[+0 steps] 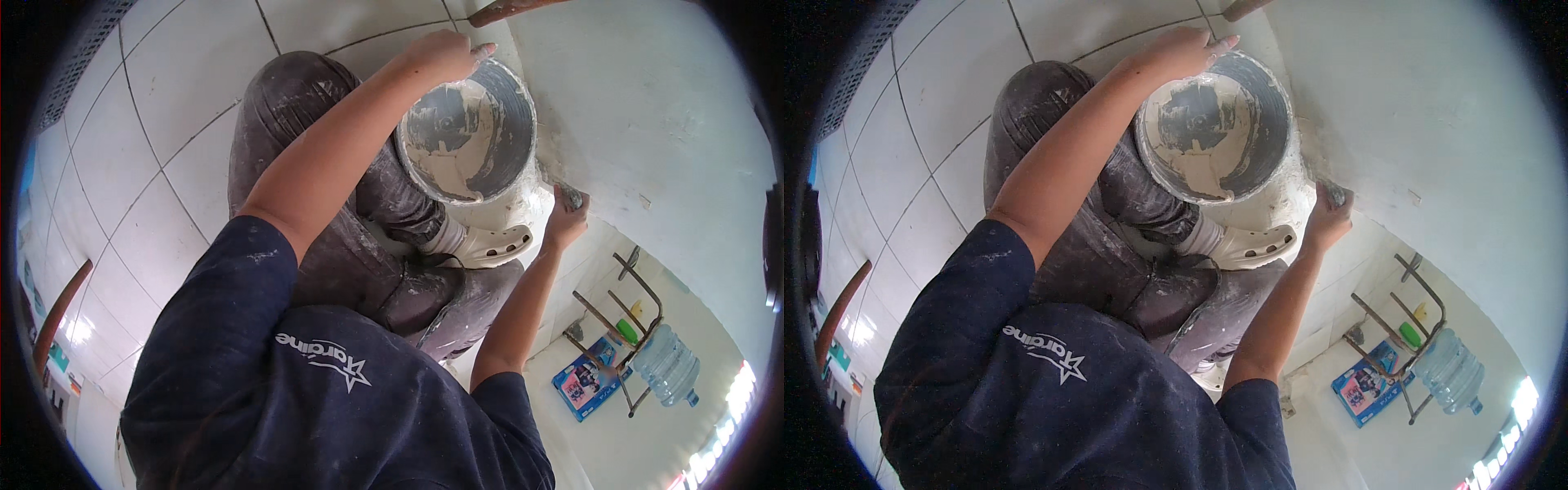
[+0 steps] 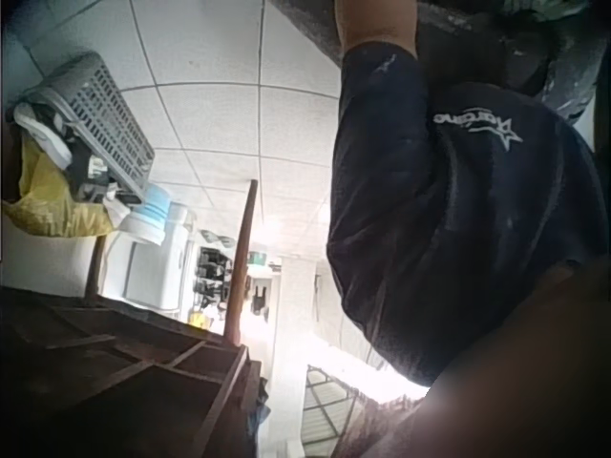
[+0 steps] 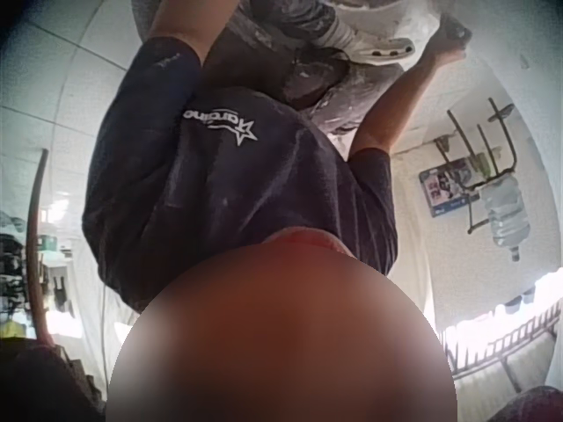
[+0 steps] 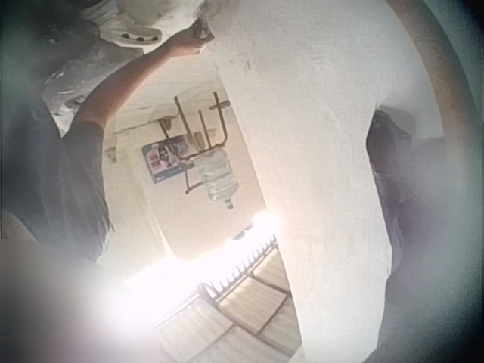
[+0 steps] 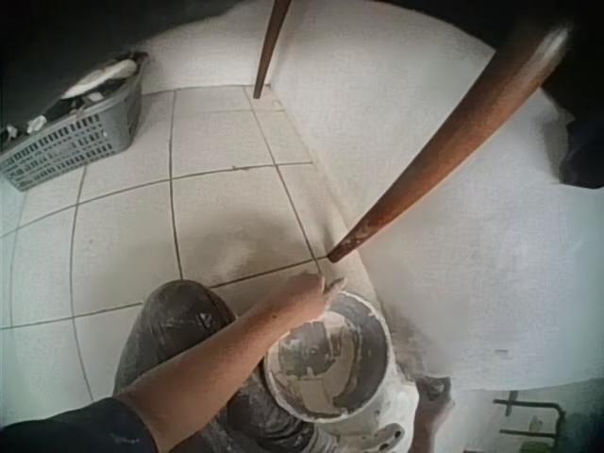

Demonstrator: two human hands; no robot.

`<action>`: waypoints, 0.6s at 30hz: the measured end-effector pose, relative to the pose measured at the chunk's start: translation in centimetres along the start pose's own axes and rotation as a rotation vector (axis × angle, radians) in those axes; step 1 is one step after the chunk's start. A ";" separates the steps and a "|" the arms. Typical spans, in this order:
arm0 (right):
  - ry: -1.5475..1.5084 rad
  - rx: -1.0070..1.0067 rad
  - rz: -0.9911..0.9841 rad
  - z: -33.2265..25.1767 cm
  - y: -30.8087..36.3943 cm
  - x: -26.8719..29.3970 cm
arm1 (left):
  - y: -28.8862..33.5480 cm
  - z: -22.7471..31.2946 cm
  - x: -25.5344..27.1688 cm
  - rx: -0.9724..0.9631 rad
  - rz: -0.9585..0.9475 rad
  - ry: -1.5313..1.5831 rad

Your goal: The person applies plaster or putty to the lower section of a wall using a putty knife.

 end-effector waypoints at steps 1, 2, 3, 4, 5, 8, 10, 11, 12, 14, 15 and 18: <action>-0.001 -0.001 0.000 0.0 0.0 0.1 | -0.1 -0.2 0.0 -0.010 -0.019 -0.018; -0.045 0.017 0.043 0.1 0.2 0.4 | -0.2 -0.3 -0.1 -0.020 -0.038 -0.036; -0.088 0.035 0.083 -0.1 0.4 0.9 | -0.2 -0.2 0.0 -0.018 -0.040 -0.037; -0.088 0.034 0.081 -0.3 0.5 1.3 | -0.2 -0.1 0.0 0.007 -0.066 -0.018; -0.065 0.021 0.077 -0.6 0.5 1.8 | -0.2 0.0 0.0 0.033 -0.092 0.001; -0.021 -0.006 0.053 -0.8 0.3 2.1 | -0.2 -0.1 -0.1 -0.016 -0.008 -0.023; -0.011 -0.008 0.028 -0.9 -0.3 1.4 | -0.9 -2.0 -1.4 -0.103 0.046 -0.061; -0.043 -0.020 0.011 -0.4 -0.7 0.5 | -1.4 -2.9 -2.0 -0.190 0.099 -0.099; -0.058 -0.047 0.002 0.6 -1.1 0.0 | -1.3 -1.9 -1.9 -0.199 0.090 -0.090; -0.082 -0.036 0.052 1.4 -1.6 -0.3 | -0.3 0.4 -0.3 -0.027 -0.037 -0.046; -0.117 -0.014 0.092 1.0 -1.5 -0.4 | -0.2 0.3 0.0 -0.022 -0.033 -0.051; -0.016 -0.049 0.082 0.1 -0.8 -0.8 | 0.0 0.3 0.5 0.000 -0.053 -0.021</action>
Point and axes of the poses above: each hand's wrist, its own y-axis away from the middle knuckle, its own x-axis out of the back of the hand, z = x × y, the point moved 2 cm from there along -y, towards the middle knuckle, and after that the axes turned 7 degrees about -x, right-handed, at the moved point
